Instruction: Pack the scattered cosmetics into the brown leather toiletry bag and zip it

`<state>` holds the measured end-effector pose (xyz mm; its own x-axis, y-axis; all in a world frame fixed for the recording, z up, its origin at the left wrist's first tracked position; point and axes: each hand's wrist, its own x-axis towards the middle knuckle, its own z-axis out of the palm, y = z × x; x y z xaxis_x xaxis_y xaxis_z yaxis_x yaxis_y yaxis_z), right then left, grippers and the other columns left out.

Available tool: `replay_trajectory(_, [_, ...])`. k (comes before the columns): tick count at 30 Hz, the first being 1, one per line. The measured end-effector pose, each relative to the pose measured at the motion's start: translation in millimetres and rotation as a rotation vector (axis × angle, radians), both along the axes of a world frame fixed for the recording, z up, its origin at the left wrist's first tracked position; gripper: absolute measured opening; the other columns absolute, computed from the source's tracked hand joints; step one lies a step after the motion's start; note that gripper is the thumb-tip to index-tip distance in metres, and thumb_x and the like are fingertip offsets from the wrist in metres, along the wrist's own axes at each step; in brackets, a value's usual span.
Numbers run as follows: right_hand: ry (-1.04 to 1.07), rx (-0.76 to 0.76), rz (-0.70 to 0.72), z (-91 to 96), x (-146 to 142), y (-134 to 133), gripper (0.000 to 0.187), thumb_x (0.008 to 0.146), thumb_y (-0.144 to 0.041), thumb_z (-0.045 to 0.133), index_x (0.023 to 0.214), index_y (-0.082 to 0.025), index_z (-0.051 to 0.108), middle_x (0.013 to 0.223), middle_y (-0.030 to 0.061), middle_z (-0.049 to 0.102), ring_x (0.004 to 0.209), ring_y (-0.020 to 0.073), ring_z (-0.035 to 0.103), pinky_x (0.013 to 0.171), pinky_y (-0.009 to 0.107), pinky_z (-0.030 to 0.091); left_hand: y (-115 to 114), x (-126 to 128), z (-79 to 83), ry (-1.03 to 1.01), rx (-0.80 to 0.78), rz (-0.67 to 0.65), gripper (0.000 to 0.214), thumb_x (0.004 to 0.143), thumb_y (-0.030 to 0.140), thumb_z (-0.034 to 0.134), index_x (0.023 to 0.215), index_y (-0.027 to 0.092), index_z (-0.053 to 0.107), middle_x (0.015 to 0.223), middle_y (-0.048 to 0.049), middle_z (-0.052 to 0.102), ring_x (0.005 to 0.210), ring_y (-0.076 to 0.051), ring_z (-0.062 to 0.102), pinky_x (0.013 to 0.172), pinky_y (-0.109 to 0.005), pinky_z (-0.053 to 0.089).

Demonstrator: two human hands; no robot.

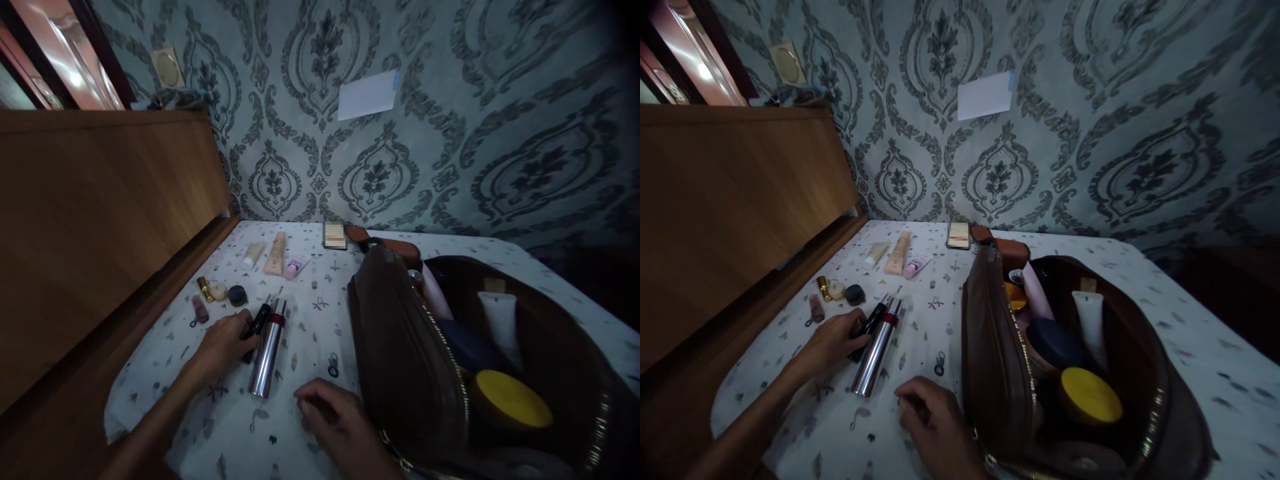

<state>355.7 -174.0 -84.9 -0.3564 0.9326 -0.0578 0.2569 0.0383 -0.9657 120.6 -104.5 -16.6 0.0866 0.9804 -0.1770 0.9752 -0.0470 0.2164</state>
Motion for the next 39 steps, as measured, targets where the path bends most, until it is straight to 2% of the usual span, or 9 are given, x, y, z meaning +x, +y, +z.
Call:
replay_trajectory(4, [-0.005, 0.025, 0.019, -5.9, 0, 1, 0.024, 0.087, -0.034, 0.052, 0.088, -0.018, 0.071, 0.079, 0.0042, 0.067, 0.073, 0.0183, 0.062, 0.067, 0.027, 0.047, 26, 6, 22.1, 0.079, 0.055, -0.027, 0.020, 0.097, 0.038, 0.048, 0.103, 0.025, 0.062, 0.096, -0.0034, 0.072, 0.097, -0.023, 0.067, 0.077, -0.030, 0.044])
replay_trajectory(8, [-0.014, 0.018, 0.022, -12.4, 2, 1, 0.025, 0.090, -0.034, 0.053, 0.093, -0.019, 0.072, 0.080, 0.0044, 0.068, 0.075, 0.0185, 0.063, 0.069, 0.027, 0.048, 89, 25, 35.1, 0.111, 0.136, 0.013, 0.025, 0.099, 0.036, 0.048, 0.116, 0.022, 0.060, 0.117, -0.0093, 0.069, 0.111, -0.025, 0.063, 0.089, -0.035, 0.047])
replay_trajectory(12, [-0.046, 0.037, 0.017, -14.6, 6, 0, 0.023, 0.090, -0.033, 0.056, 0.094, -0.019, 0.073, 0.082, 0.0050, 0.070, 0.079, 0.0191, 0.063, 0.072, 0.027, 0.048, 151, 50, 26.7, 0.108, 0.140, 0.090, 0.037, 0.098, 0.039, 0.054, 0.128, 0.017, 0.057, 0.126, -0.0109, 0.063, 0.111, -0.024, 0.063, 0.094, -0.045, 0.052])
replay_trajectory(16, [-0.062, 0.032, 0.030, -14.6, 7, 0, 0.024, 0.090, -0.033, 0.055, 0.097, -0.019, 0.073, 0.080, 0.0041, 0.068, 0.076, 0.0178, 0.062, 0.072, 0.026, 0.048, 183, 59, 12.9, 0.112, 0.110, 0.140, 0.040, 0.095, 0.038, 0.062, 0.129, 0.017, 0.057, 0.128, -0.0106, 0.061, 0.109, -0.024, 0.063, 0.092, -0.046, 0.055])
replay_trajectory(20, [-0.013, 0.020, 0.029, -13.2, 6, -1, 0.022, 0.089, -0.031, 0.056, 0.097, -0.019, 0.072, 0.077, 0.0031, 0.068, 0.073, 0.0171, 0.062, 0.068, 0.025, 0.047, 185, 53, 8.3, 0.128, 0.077, 0.105, 0.039, 0.095, 0.036, 0.062, 0.128, 0.017, 0.057, 0.125, -0.0100, 0.062, 0.106, -0.023, 0.065, 0.089, -0.044, 0.056])
replay_trajectory(23, [-0.016, 0.022, 0.003, -11.3, 4, -2, 0.020, 0.088, -0.031, 0.057, 0.094, -0.019, 0.073, 0.078, 0.0030, 0.068, 0.074, 0.0173, 0.062, 0.068, 0.025, 0.047, 175, 52, 10.2, 0.135, 0.141, 0.040, 0.040, 0.095, 0.036, 0.062, 0.130, 0.017, 0.057, 0.130, -0.0109, 0.060, 0.111, -0.025, 0.062, 0.093, -0.047, 0.055])
replay_trajectory(28, [-0.015, 0.015, 0.014, -9.5, 4, -1, 0.021, 0.088, -0.031, 0.057, 0.095, -0.019, 0.073, 0.075, 0.0016, 0.066, 0.071, 0.0160, 0.061, 0.068, 0.024, 0.046, 157, 71, 12.7, 0.099, 0.255, -0.139, 0.037, 0.097, 0.036, 0.059, 0.129, 0.019, 0.058, 0.133, -0.0107, 0.059, 0.119, -0.026, 0.059, 0.100, -0.050, 0.050])
replay_trajectory(33, [-0.045, 0.060, 0.036, -8.8, 5, 1, 0.021, 0.088, -0.026, 0.054, 0.095, -0.018, 0.072, 0.079, 0.0029, 0.067, 0.074, 0.0162, 0.061, 0.069, 0.024, 0.046, 142, 91, 5.8, 0.124, 0.198, -0.187, 0.037, 0.096, 0.037, 0.060, 0.127, 0.017, 0.059, 0.127, -0.0104, 0.062, 0.113, -0.025, 0.062, 0.096, -0.049, 0.052])
replay_trajectory(39, [-0.027, 0.060, 0.043, -9.6, 5, -1, 0.021, 0.088, -0.025, 0.053, 0.095, -0.018, 0.072, 0.077, 0.0023, 0.066, 0.071, 0.0154, 0.060, 0.066, 0.023, 0.044, 126, 84, 10.1, 0.126, 0.098, -0.224, 0.040, 0.093, 0.046, 0.061, 0.122, 0.017, 0.062, 0.114, -0.0082, 0.068, 0.103, -0.023, 0.066, 0.092, -0.046, 0.053])
